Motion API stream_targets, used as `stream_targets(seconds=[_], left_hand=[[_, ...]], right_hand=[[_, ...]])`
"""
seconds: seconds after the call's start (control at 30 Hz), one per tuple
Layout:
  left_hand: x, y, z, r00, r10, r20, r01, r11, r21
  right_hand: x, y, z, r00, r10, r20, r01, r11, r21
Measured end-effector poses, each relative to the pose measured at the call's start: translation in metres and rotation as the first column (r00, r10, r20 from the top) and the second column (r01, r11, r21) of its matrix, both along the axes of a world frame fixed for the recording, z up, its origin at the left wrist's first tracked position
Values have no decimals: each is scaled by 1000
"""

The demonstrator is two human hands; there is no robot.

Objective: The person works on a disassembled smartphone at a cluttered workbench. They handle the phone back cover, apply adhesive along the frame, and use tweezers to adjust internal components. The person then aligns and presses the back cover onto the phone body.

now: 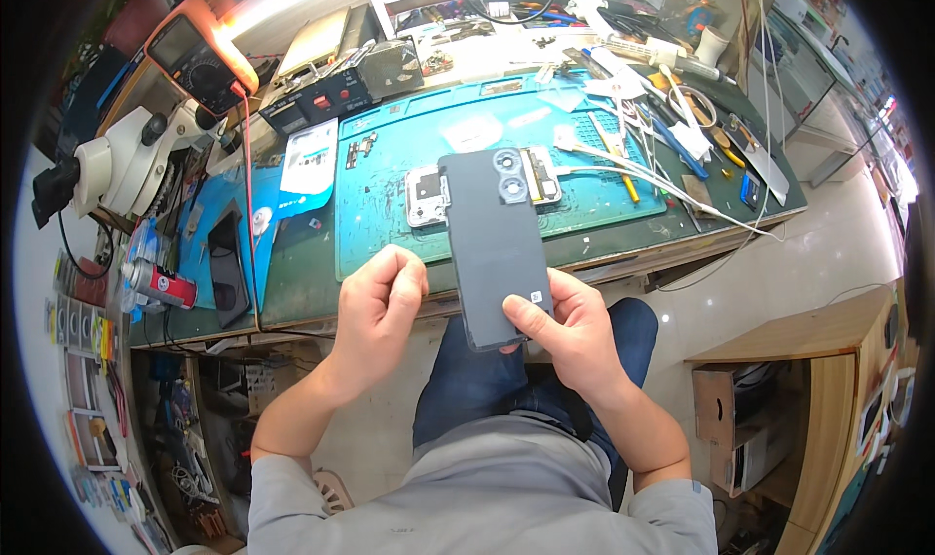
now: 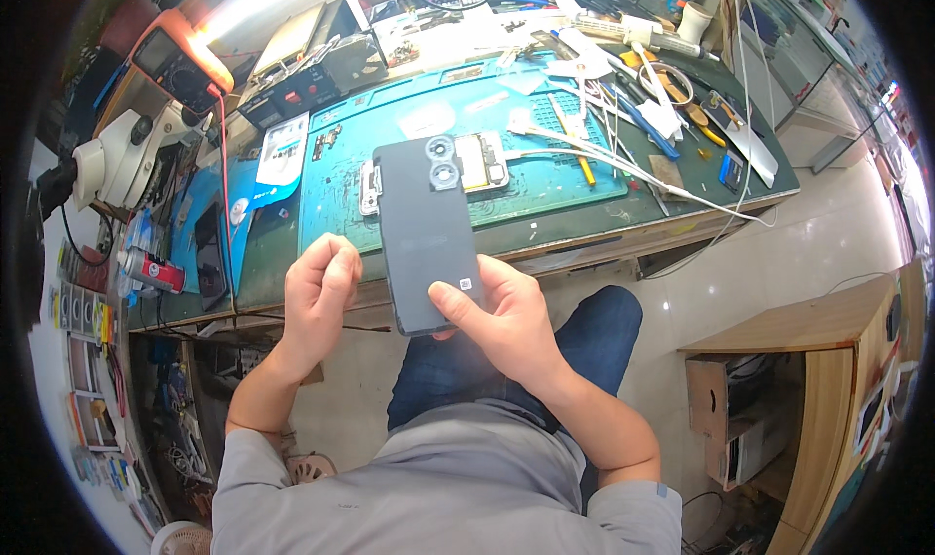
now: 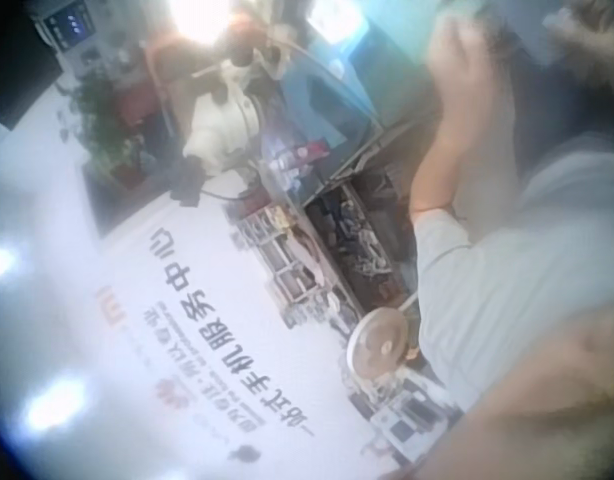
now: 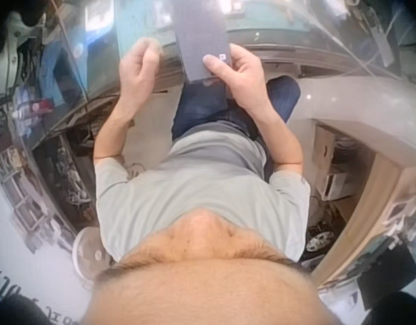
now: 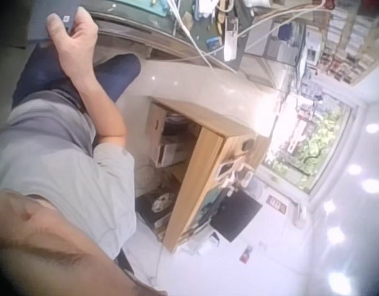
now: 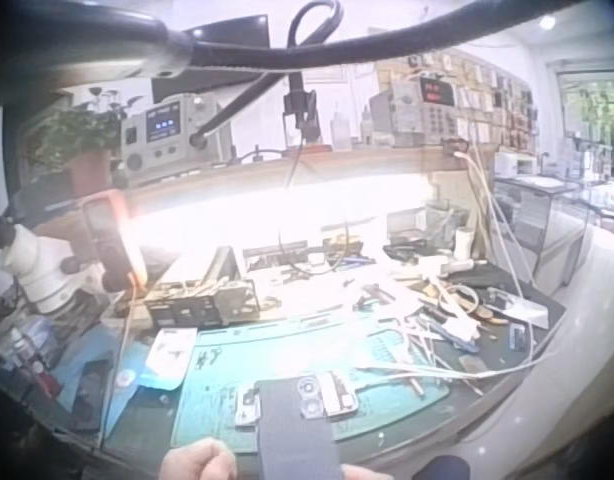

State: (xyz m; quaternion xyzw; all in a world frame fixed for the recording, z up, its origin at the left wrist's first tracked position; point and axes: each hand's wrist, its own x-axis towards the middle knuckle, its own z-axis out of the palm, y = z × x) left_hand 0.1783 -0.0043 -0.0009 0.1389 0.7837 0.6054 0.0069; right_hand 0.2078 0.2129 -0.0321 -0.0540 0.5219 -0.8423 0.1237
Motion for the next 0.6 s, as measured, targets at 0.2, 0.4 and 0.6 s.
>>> stream_targets(seconds=[0.2,0.4,0.6], left_hand=[[5,-8,17,899,-239,366,317,934,-167],[11,4,15,894,-305,329,325,946,-9],[13,8,13,831,-325,451,197,931,308]], right_hand=[[-2,3,3,997,-65,-39,65,998,-13],[1,-8,3,990,-138,-20,136,987,-82],[0,-2,1,972,-231,-45,231,973,-7]])
